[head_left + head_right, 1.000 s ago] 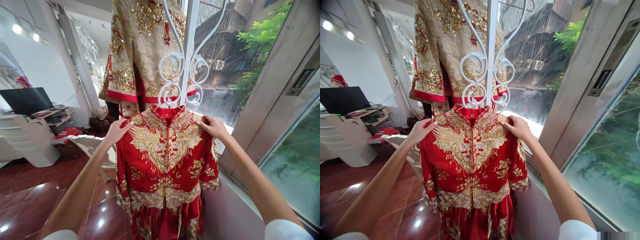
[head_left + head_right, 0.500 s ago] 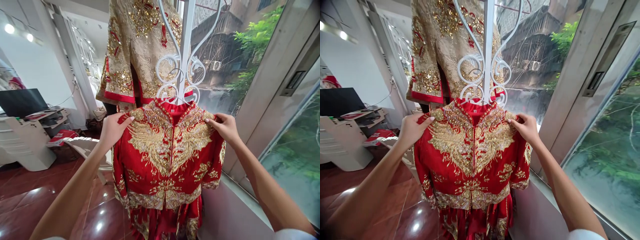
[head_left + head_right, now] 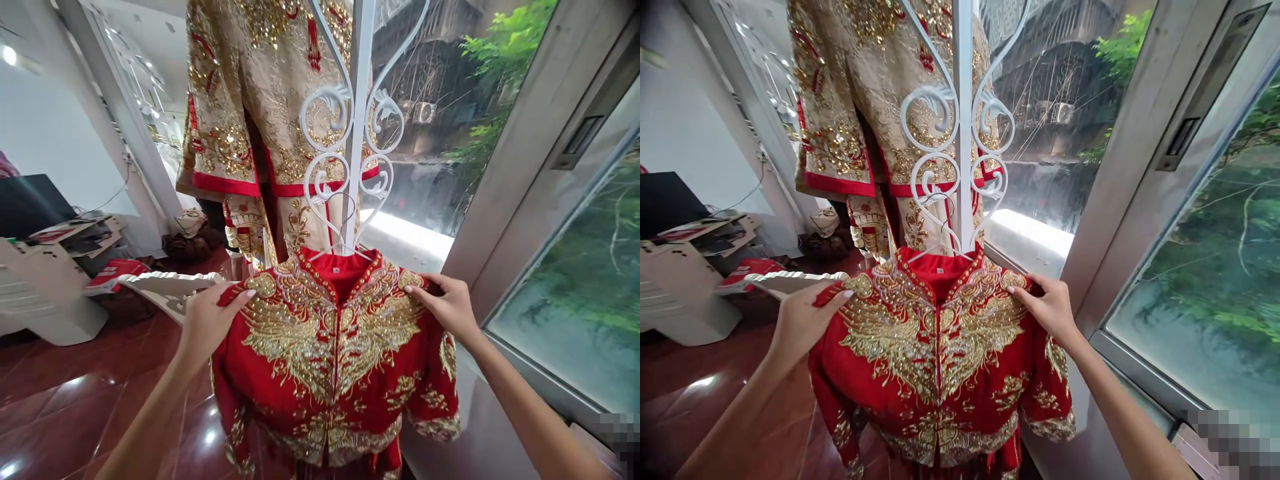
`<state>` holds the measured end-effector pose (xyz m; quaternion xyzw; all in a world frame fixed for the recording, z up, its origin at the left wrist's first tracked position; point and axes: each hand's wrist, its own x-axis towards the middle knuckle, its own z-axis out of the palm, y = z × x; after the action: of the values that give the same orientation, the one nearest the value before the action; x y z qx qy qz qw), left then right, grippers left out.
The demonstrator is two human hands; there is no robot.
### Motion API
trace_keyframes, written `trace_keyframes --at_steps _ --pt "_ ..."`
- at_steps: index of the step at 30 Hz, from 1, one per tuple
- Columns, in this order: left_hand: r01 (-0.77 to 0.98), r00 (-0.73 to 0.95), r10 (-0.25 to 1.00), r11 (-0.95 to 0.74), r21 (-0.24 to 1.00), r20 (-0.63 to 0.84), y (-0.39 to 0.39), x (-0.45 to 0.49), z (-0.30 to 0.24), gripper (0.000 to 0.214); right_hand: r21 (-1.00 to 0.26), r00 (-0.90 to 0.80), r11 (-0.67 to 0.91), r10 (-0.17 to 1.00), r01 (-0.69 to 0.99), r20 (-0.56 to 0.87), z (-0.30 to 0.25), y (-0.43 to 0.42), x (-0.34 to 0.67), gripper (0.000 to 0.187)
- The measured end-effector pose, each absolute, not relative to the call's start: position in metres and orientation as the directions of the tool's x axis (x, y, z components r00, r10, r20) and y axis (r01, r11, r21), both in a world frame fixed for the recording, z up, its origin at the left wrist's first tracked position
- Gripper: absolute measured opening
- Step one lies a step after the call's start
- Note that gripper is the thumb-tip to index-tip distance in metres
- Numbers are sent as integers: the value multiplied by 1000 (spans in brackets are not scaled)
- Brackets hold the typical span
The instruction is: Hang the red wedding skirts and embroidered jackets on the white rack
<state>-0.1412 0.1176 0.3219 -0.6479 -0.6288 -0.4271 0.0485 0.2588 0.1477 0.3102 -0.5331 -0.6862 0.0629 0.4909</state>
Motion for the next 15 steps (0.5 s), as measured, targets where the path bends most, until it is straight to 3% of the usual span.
trace_keyframes --at_steps 8,15 --pt "867 -100 626 -327 376 773 197 -136 411 43 -557 152 499 639 663 754 396 222 252 39" --pt "877 -123 675 -269 398 728 221 -150 373 41 -623 45 524 743 581 667 379 258 237 40"
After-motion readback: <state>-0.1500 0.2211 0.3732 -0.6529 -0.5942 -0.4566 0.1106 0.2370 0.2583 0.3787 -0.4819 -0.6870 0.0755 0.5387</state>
